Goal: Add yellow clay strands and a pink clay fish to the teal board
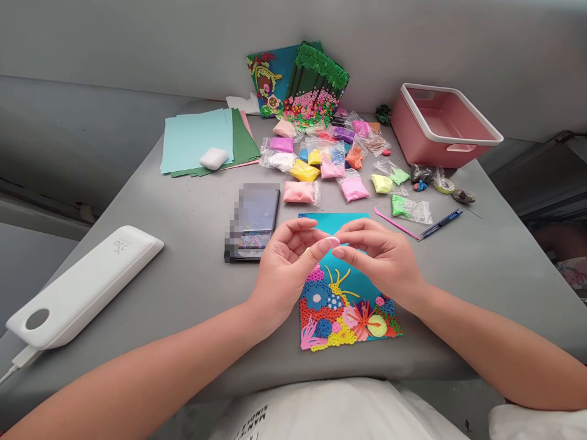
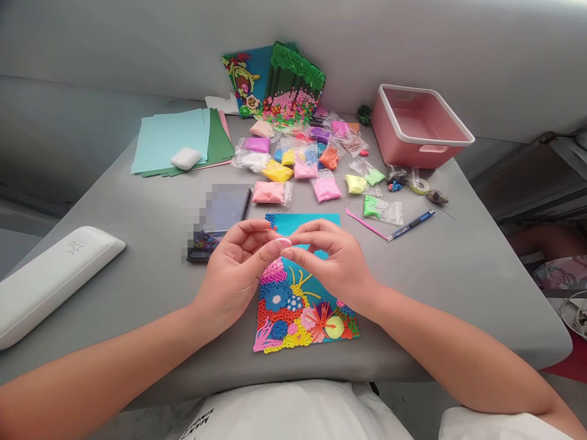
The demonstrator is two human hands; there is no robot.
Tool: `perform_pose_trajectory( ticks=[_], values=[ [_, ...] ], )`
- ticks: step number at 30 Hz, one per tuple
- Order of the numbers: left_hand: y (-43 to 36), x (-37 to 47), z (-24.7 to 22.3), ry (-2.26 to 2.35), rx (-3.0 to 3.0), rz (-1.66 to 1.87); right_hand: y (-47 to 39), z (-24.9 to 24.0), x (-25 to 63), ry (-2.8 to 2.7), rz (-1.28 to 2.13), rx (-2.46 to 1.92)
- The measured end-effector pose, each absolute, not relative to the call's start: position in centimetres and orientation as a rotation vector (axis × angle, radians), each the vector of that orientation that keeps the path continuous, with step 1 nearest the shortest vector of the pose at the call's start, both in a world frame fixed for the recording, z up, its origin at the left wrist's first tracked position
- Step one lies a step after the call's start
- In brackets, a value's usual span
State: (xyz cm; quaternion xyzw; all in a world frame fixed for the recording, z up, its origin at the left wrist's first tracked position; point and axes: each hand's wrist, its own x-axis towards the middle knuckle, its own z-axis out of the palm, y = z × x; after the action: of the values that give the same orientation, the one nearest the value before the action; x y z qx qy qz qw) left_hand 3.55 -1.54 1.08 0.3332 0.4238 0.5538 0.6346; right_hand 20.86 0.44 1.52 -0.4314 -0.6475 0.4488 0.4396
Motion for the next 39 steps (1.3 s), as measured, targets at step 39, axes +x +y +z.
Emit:
perform_pose_trajectory(
  ticks=[39],
  values=[
    [-1.64, 3.72, 0.96, 0.919, 0.774, 1.180, 0.58, 2.01, 20.68, -1.464, 1.248, -1.114]
  ],
)
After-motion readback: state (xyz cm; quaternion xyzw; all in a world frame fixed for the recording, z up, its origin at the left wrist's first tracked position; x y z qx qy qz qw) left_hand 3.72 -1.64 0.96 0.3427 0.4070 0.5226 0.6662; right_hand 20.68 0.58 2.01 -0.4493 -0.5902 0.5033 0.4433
